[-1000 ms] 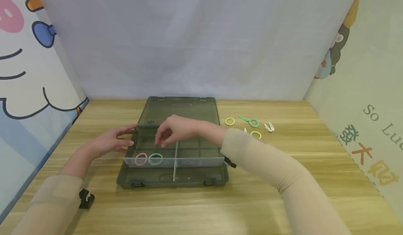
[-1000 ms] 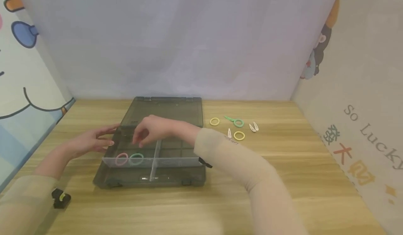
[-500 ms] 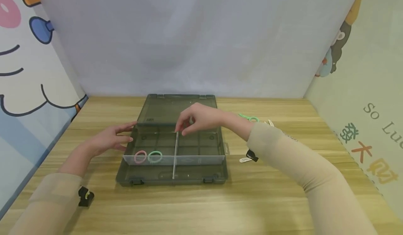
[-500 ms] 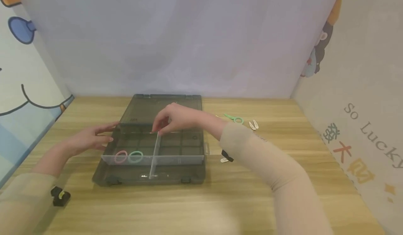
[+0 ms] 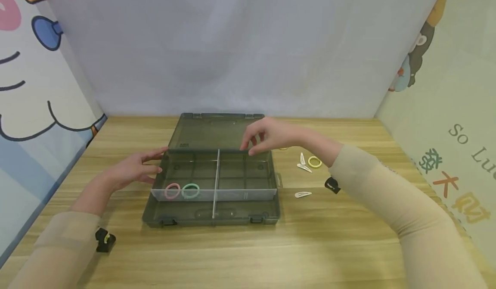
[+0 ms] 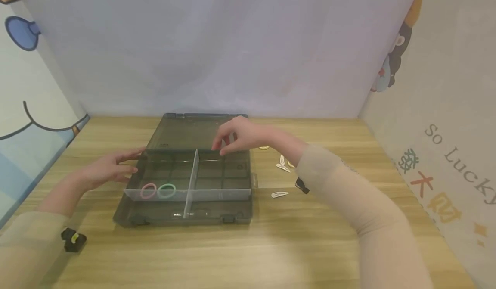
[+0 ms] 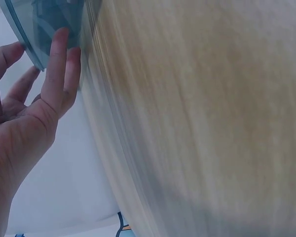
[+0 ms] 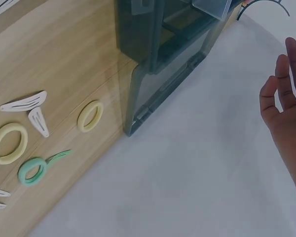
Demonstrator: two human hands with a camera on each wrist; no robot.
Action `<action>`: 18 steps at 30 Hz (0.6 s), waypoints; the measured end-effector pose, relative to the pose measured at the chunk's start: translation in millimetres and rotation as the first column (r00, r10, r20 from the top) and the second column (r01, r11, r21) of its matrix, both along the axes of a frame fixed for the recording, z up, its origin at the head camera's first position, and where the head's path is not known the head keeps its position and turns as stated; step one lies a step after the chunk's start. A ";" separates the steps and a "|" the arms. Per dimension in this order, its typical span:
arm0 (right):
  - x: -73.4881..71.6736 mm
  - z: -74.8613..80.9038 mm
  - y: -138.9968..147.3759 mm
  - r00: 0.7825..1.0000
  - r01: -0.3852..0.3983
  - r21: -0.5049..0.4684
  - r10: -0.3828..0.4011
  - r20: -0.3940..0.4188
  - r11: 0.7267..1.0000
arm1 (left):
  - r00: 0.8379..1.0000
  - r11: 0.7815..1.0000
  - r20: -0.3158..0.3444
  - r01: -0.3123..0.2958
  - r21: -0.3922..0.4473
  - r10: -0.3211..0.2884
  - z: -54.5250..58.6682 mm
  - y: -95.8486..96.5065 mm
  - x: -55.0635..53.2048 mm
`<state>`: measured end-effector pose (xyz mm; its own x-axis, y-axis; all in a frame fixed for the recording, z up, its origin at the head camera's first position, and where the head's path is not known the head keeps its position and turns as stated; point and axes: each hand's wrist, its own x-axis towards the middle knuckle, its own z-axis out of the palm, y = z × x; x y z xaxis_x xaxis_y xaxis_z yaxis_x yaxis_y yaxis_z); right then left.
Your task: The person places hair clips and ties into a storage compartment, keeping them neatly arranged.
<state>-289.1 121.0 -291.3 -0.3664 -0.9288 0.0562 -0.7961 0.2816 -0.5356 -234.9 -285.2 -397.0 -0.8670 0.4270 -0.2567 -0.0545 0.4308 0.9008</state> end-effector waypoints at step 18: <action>-15.0 -18.0 84.6 0.969 0.244 0.006 -0.244 0.021 0.970 | 1.000 1.000 0.014 -0.004 0.012 0.003 2.4 0.6 0.9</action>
<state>-304.1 205.6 -309.3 -0.5832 -0.8112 0.0429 -0.6915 0.4680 -0.5503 -234.0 -284.6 -394.5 -0.8649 0.4271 -0.2638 -0.0687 0.4199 0.9050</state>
